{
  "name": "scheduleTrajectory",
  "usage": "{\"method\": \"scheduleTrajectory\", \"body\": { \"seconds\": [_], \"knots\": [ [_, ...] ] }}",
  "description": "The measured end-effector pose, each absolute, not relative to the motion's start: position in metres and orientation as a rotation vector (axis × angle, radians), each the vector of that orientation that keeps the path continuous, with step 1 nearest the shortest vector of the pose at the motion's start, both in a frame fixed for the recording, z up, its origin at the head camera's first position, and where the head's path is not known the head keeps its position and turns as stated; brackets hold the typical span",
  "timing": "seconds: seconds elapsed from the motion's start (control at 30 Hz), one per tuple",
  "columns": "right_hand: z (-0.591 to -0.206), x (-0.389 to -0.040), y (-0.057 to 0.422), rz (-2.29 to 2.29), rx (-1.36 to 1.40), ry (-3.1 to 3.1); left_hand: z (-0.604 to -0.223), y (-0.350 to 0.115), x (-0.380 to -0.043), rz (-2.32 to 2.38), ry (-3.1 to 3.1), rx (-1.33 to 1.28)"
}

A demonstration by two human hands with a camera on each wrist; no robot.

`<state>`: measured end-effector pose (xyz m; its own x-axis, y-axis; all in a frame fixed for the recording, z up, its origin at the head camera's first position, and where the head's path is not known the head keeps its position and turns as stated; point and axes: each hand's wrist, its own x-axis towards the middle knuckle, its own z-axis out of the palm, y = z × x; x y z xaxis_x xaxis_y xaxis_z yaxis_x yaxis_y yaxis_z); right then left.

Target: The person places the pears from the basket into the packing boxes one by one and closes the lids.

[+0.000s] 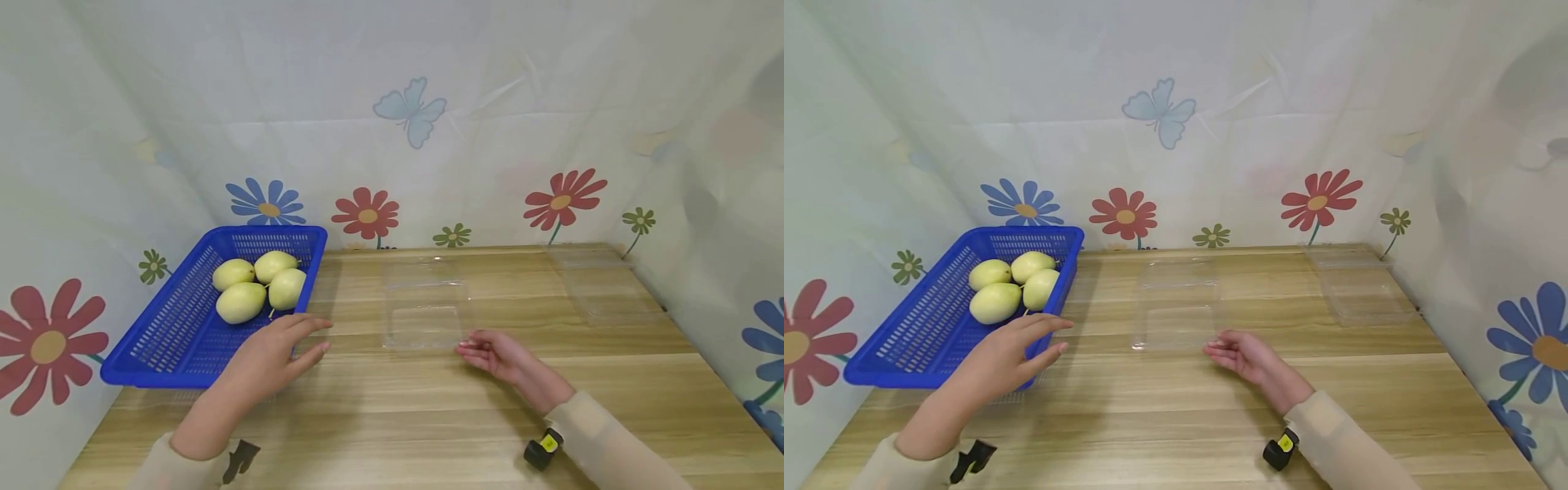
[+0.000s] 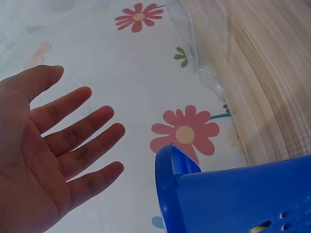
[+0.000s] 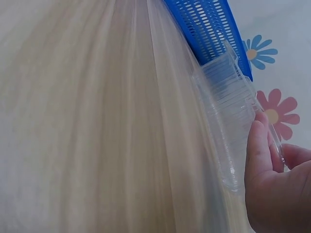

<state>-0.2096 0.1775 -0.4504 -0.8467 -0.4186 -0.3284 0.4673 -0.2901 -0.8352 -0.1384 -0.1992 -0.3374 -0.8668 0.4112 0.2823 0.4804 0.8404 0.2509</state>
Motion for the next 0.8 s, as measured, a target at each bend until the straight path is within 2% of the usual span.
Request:
{"method": "scheduleTrajectory", "body": {
  "seconds": [0.8],
  "knots": [
    [-0.451,-0.207,0.156,-2.171,0.105,1.441,-0.335,-0.201,-0.138,-0.438,-2.806,-0.692]
  ]
}}
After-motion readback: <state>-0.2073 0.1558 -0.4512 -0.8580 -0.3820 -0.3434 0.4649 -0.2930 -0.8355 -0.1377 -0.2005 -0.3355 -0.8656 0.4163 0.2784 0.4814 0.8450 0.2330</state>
